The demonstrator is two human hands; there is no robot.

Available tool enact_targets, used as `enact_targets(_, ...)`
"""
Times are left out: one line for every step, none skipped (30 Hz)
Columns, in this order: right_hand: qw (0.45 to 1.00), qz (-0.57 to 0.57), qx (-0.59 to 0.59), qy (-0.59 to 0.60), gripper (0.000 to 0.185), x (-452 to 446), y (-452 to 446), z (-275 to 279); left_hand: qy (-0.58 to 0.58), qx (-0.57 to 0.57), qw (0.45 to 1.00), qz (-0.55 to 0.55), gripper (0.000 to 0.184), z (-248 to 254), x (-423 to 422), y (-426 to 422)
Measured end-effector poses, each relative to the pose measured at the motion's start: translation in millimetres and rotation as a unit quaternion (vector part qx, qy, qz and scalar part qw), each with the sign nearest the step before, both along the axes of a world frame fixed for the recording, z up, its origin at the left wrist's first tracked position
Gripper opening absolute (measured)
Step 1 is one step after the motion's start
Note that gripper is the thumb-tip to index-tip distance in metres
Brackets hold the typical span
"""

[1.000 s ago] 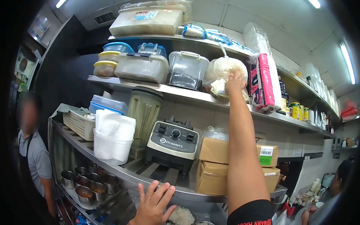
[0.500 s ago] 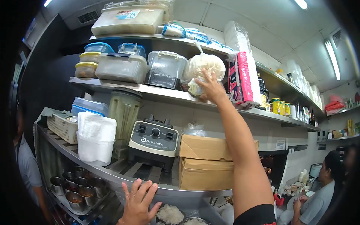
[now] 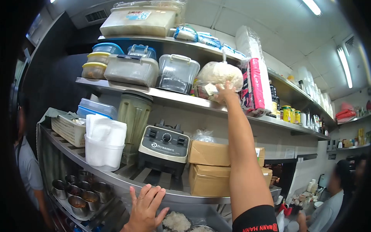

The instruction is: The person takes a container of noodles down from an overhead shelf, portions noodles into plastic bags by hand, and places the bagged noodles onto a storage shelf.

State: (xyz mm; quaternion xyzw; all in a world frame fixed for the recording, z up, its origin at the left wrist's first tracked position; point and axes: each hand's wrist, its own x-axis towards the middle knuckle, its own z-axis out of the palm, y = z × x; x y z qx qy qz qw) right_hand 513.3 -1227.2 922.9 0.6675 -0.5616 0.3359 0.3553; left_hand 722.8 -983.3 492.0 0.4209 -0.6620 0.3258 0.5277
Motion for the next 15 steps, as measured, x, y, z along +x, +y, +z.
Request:
enact_targets(1.000, -0.004, -0.003, -0.002, 0.068, -6.9, 4.5, -0.1, -0.002, -0.002, 1.000, 0.001, 0.068, 1.2, 0.5, -0.5)
enact_targets(0.997, 0.063, -0.032, 0.013, 0.073, -14.3, 7.2, -3.5, -0.003, -0.001, 1.000, 0.002, 0.068, 0.6, 0.6, 0.5)
enact_targets(0.989, 0.129, -0.064, 0.030, 0.078, -20.0, 13.8, -4.1, -0.003, -0.002, 1.000, -0.002, 0.068, 1.3, -0.8, 0.5)
enact_targets(0.975, 0.195, -0.093, 0.045, 0.083, -24.7, 17.4, -7.0, -0.003, -0.004, 1.000, -0.004, 0.068, 0.9, -1.7, 1.7)
enact_targets(0.963, 0.242, -0.115, 0.035, 0.076, -26.5, 11.6, -3.1, -0.003, -0.008, 1.000, -0.005, 0.068, 1.9, -2.9, 1.6)
enact_targets(0.963, 0.241, -0.115, 0.034, 0.076, -28.0, 8.4, 2.0, -0.004, -0.008, 1.000, -0.006, 0.068, 2.4, -4.0, 1.0)
enact_targets(0.959, 0.252, -0.125, 0.025, 0.071, -28.3, 5.3, 8.5, -0.017, 0.010, 1.000, 0.015, 0.067, 2.4, -4.7, -0.3)
enact_targets(0.955, 0.264, -0.135, 0.016, 0.066, -26.9, 1.2, 13.6, -0.029, 0.027, 0.999, 0.036, 0.067, 3.0, -5.3, -1.4)
enact_targets(0.956, 0.164, -0.237, 0.054, 0.054, -25.5, -17.0, 15.7, -0.029, 0.027, 0.999, 0.037, 0.067, 3.3, -6.1, -1.5)
enact_targets(0.956, 0.165, -0.237, 0.052, 0.054, -21.6, -0.2, 7.9, -0.029, 0.020, 0.999, 0.037, 0.067, 4.2, -6.5, -1.5)
enact_targets(0.954, 0.104, -0.272, 0.065, 0.050, -18.8, 17.0, -0.3, -0.030, 0.014, 0.999, 0.037, 0.067, 4.3, -6.6, -1.6)
enact_targets(0.948, 0.043, -0.304, 0.078, 0.046, -15.5, 28.0, -7.0, -0.030, 0.015, 0.999, 0.040, 0.067, 3.6, -6.7, -1.1)
enact_targets(0.923, 0.010, -0.370, 0.101, 0.043, -13.2, 20.5, -2.7, -0.019, -0.001, 1.000, 0.022, 0.067, 2.9, -6.2, -0.7)
enact_targets(0.924, 0.014, -0.369, 0.102, 0.043, -6.7, 18.5, -4.6, -0.006, -0.017, 1.000, 0.004, 0.068, 1.0, -6.1, 0.3)
enact_targets(0.941, 0.083, -0.325, 0.033, 0.041, 0.4, 15.7, -5.4, -0.005, -0.017, 1.000, 0.005, 0.068, 0.1, -7.0, 0.0)
